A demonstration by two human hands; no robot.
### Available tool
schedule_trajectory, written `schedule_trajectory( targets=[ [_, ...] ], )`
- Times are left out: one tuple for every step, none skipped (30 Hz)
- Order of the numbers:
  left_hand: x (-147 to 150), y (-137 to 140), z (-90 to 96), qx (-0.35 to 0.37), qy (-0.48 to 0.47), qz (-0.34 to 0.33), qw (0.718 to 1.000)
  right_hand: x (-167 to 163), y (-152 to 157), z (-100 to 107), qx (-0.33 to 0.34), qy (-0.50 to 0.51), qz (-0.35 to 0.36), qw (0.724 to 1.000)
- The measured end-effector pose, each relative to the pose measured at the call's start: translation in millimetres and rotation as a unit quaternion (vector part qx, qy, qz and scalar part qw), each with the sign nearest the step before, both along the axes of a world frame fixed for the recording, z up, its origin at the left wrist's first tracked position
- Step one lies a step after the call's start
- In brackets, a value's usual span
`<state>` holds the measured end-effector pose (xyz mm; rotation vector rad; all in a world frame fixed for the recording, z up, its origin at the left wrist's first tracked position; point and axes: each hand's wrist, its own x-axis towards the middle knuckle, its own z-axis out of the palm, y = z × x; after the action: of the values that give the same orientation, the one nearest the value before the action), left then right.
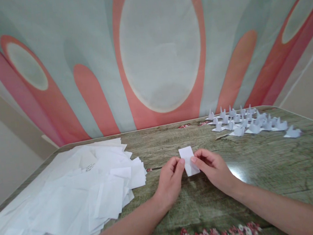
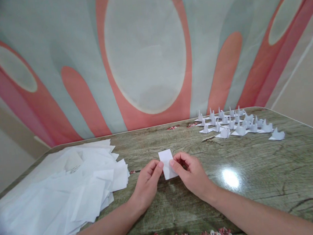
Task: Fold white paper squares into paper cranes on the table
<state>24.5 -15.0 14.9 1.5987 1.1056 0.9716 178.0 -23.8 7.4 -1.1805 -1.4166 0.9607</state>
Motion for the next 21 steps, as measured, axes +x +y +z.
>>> schedule_trajectory(
  targets=[
    [0.1, 0.4, -0.3, -0.002, -0.002, 0.006, 1.000, -0.8, -0.5, 0.5, 0.000, -0.004, 0.000, 1.000],
    [0.2, 0.7, -0.6, -0.002, 0.001, 0.012, 1.000, -1.5, -0.9, 0.8, -0.001, -0.007, 0.000, 1.000],
    [0.1, 0.9, -0.8, -0.001, 0.006, 0.018, 1.000, -2.1, -1.2, 0.9, -0.002, -0.011, 0.000, 1.000],
    [0.0, 1.0, -0.9, 0.003, 0.012, 0.024, 1.000, -2.7, -1.5, 0.8, -0.004, -0.014, 0.001, 1.000],
    [-0.3, 1.0, -1.0, 0.008, 0.019, 0.029, 0.999, -3.0, -1.8, 0.6, -0.005, -0.017, 0.004, 1.000],
    [-0.6, 1.0, -1.1, 0.014, 0.024, 0.033, 0.999, -3.2, -1.9, 0.3, -0.006, -0.020, 0.008, 1.000],
    [-0.9, 0.9, -1.0, 0.019, 0.029, 0.034, 0.999, -3.3, -2.0, -0.1, -0.007, -0.022, 0.013, 1.000],
    [-1.1, 0.8, -0.9, 0.023, 0.032, 0.035, 0.999, -3.2, -2.0, -0.4, -0.008, -0.023, 0.017, 1.000],
    [-1.2, 0.7, -0.7, 0.025, 0.034, 0.035, 0.999, -3.0, -1.9, -0.6, -0.008, -0.024, 0.020, 0.999],
    [-1.2, 0.6, -0.5, 0.024, 0.035, 0.034, 0.999, -2.8, -1.7, -0.9, -0.009, -0.025, 0.020, 0.999],
    [-1.1, 0.5, -0.3, 0.020, 0.034, 0.031, 0.999, -2.5, -1.5, -1.1, -0.009, -0.025, 0.019, 0.999],
    [-1.0, 0.5, -0.2, 0.014, 0.028, 0.030, 0.999, -2.2, -1.2, -1.3, -0.009, -0.026, 0.016, 0.999],
    [-0.8, 0.5, -0.1, 0.007, 0.018, 0.027, 0.999, -1.9, -1.0, -1.5, -0.010, -0.028, 0.012, 0.999],
    [-0.7, 0.6, -0.2, 0.000, 0.004, 0.025, 1.000, -1.6, -0.9, -1.7, -0.010, -0.030, 0.010, 0.999],
    [-0.7, 0.7, -0.4, -0.007, -0.012, 0.022, 1.000, -1.5, -0.9, -1.8, -0.011, -0.032, 0.009, 0.999],
    [-0.9, 1.0, -0.7, -0.014, -0.027, 0.020, 0.999, -1.4, -1.0, -1.8, -0.011, -0.034, 0.008, 0.999],
    [-1.2, 1.4, -1.0, -0.020, -0.041, 0.019, 0.999, -1.5, -1.2, -1.7, -0.011, -0.034, 0.011, 0.999],
    [-1.5, 1.8, -1.3, -0.025, -0.051, 0.017, 0.998, -1.7, -1.4, -1.4, -0.010, -0.036, 0.013, 0.999],
    [-1.9, 2.2, -1.6, -0.029, -0.059, 0.016, 0.998, -1.8, -1.6, -1.1, -0.009, -0.035, 0.014, 0.999],
    [-2.1, 2.6, -1.8, -0.031, -0.066, 0.016, 0.997, -2.0, -1.8, -0.6, -0.009, -0.034, 0.014, 0.999],
    [-2.2, 2.9, -1.9, -0.032, -0.074, 0.016, 0.997, -2.2, -2.0, -0.2, -0.010, -0.033, 0.014, 0.999]
  ],
)
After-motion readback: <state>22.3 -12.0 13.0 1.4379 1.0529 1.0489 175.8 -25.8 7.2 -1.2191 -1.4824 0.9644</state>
